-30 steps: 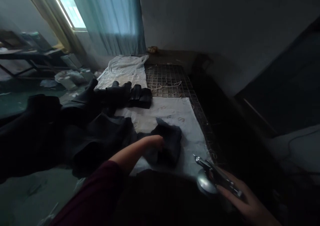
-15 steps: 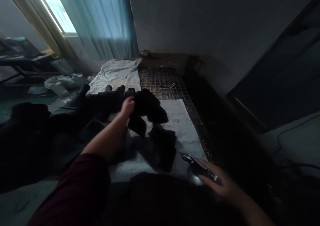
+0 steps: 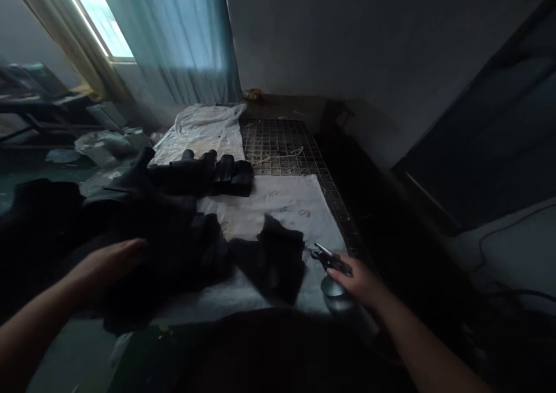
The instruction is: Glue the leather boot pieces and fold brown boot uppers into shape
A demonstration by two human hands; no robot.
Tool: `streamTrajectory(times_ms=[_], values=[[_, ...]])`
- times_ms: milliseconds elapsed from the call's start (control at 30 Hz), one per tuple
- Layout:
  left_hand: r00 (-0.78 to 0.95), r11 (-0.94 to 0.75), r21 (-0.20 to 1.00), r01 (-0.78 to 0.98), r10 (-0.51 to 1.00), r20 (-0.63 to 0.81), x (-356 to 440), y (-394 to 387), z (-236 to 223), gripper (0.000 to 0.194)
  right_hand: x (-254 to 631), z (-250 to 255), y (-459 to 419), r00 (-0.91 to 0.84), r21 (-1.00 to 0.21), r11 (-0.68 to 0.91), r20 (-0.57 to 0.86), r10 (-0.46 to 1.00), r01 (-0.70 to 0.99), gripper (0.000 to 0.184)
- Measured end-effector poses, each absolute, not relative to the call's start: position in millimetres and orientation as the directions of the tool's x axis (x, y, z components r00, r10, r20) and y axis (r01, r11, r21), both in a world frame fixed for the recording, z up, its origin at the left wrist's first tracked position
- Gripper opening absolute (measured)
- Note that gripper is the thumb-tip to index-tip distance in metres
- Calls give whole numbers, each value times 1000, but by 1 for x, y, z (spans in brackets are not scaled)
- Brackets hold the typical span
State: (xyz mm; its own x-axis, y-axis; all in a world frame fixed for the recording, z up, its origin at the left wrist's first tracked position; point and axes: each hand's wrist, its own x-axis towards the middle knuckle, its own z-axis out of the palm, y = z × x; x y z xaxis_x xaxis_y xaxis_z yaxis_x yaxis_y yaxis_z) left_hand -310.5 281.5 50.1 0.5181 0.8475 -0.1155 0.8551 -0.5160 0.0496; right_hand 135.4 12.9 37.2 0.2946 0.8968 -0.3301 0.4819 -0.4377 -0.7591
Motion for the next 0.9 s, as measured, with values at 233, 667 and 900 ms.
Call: streamTrajectory(times_ms=[233,667,900], values=[[540,-538,62,840,841,-19,-330,246,29,46,143,40,30,396,-722,-456,-269,878,521,39],[737,-736,66,673,676,25,-277,241,26,36,131,60,-26,105,-736,-414,-429,897,535,42],[806,-791,226,568,591,42,-213,218,0,28,134,51,-41,122,-754,-440,-441,889,488,43]])
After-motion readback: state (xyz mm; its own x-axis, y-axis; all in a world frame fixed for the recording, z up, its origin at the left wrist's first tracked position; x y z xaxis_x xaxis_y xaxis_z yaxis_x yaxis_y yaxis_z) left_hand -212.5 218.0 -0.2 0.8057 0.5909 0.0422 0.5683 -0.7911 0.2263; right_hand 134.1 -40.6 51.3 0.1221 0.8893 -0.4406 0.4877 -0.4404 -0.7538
